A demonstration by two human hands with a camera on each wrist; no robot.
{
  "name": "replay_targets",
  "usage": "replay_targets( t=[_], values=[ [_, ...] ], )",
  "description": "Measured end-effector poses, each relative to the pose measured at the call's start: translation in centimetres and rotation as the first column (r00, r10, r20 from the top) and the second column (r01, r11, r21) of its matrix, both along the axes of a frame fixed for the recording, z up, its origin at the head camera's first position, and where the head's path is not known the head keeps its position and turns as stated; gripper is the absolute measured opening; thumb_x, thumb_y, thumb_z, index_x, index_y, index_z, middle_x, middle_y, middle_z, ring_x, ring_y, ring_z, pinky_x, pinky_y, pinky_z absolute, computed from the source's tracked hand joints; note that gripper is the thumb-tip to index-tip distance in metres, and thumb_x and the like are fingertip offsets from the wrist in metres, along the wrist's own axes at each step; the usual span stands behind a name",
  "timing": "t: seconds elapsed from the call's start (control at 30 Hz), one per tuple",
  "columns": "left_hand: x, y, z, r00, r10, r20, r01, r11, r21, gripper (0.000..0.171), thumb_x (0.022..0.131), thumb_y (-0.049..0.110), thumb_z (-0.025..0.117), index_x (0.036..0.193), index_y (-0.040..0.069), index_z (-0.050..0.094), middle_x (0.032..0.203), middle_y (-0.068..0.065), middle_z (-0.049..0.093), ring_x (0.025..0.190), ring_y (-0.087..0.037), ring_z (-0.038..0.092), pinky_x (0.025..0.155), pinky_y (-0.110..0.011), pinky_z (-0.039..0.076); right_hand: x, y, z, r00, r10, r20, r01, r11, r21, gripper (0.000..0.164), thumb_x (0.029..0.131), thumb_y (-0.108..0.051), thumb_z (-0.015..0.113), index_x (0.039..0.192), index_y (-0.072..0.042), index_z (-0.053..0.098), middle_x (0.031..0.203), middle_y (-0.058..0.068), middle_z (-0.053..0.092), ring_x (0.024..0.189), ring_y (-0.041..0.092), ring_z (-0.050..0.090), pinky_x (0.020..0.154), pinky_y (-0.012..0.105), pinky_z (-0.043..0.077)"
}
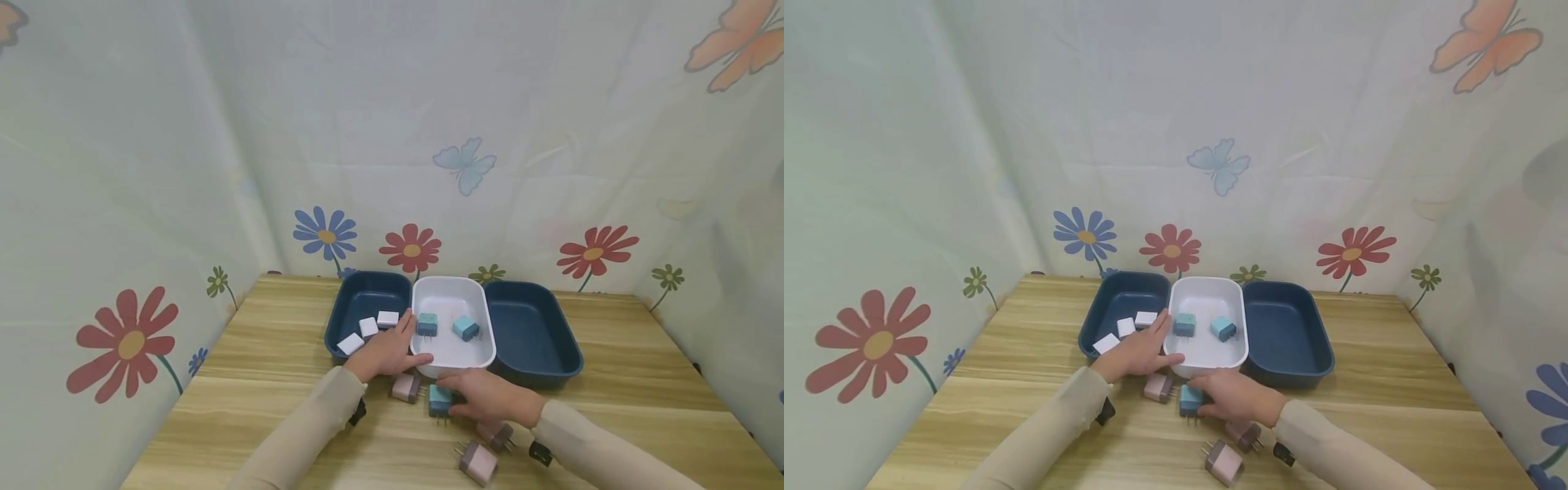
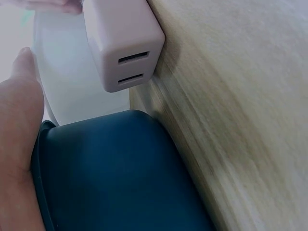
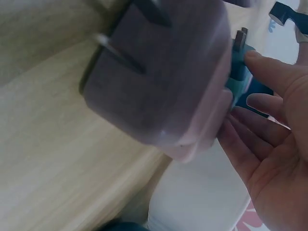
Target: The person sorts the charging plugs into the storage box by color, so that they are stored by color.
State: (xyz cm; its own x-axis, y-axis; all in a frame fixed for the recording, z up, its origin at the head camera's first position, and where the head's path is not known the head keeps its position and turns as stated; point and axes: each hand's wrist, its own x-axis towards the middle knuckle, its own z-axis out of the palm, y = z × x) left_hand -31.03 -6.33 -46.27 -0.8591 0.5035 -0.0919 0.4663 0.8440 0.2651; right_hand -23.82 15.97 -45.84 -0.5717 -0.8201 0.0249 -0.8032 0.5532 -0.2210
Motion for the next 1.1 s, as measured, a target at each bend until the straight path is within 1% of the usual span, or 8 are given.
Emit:
replay_targets(
  t=[0.13,0.33,0.53,0.73,0.9,1.1],
  values=[
    [0.0,0.0,0.2,1.0,-0.003,0.002,0.003,1.0,-0.005,0.103,0.082,0.076,0.04,0.152,0.008,0.009,0.159,-0.007,0.0,0.132,-0.025,0.038,0.101,-0.041,0.039,-0.1,-0.2,-0.2,1.0,0.022,0.002,-0.022,1.0,-0.003,0.042,0.081,-0.023,0.075,0.117,-0.006,0.063,0.116,0.001,0.063,0.109,0.01,0.056,0.091,0.028,0.046],
    [-0.1,0.1,0.1,1.0,-0.007,-0.001,0.007,1.0,-0.011,0.104,0.081,0.078,0.039,0.153,0.008,0.008,0.159,-0.007,-0.001,0.131,-0.025,0.039,0.101,-0.041,0.039,-0.3,-0.2,-0.2,0.997,0.024,0.074,-0.023,0.999,-0.022,0.047,0.078,-0.023,0.078,0.119,-0.005,0.063,0.116,0.002,0.064,0.108,0.009,0.056,0.09,0.029,0.047],
    [-0.2,0.0,-0.1,1.0,-0.009,-0.001,0.009,1.0,0.006,0.105,0.081,0.078,0.039,0.152,0.007,0.01,0.158,-0.008,0.0,0.133,-0.025,0.037,0.102,-0.041,0.038,-0.3,-0.4,0.0,0.992,0.005,0.129,-0.008,1.0,0.021,0.05,0.079,-0.026,0.077,0.123,-0.006,0.062,0.117,-0.001,0.062,0.108,0.006,0.054,0.091,0.028,0.046],
    [-0.1,0.0,-0.1,1.0,-0.008,-0.007,0.008,1.0,-0.003,0.104,0.082,0.077,0.039,0.152,0.007,0.009,0.158,-0.008,0.0,0.132,-0.025,0.038,0.102,-0.04,0.038,-0.1,-0.5,0.1,0.99,0.031,0.141,-0.035,0.999,0.025,0.051,0.082,-0.022,0.075,0.126,-0.003,0.058,0.12,0.001,0.061,0.11,0.008,0.053,0.092,0.028,0.045],
    [-0.1,0.0,0.0,1.0,-0.006,-0.003,0.006,1.0,0.004,0.104,0.081,0.077,0.039,0.152,0.007,0.01,0.158,-0.008,0.0,0.133,-0.025,0.037,0.102,-0.04,0.037,0.2,-0.5,0.1,0.99,0.029,0.139,-0.034,0.999,0.033,0.051,0.083,-0.022,0.073,0.128,-0.005,0.057,0.119,-0.001,0.059,0.109,0.007,0.052,0.092,0.028,0.044],
    [-0.2,-0.1,-0.2,1.0,-0.003,0.009,0.003,1.0,0.007,0.103,0.082,0.076,0.041,0.153,0.008,0.009,0.158,-0.007,-0.001,0.133,-0.025,0.036,0.103,-0.04,0.036,0.7,-0.3,0.5,0.99,0.091,0.11,-0.091,0.996,-0.011,0.051,0.082,-0.02,0.073,0.128,-0.004,0.056,0.119,0.001,0.059,0.108,0.008,0.053,0.091,0.028,0.045]
  ],
)
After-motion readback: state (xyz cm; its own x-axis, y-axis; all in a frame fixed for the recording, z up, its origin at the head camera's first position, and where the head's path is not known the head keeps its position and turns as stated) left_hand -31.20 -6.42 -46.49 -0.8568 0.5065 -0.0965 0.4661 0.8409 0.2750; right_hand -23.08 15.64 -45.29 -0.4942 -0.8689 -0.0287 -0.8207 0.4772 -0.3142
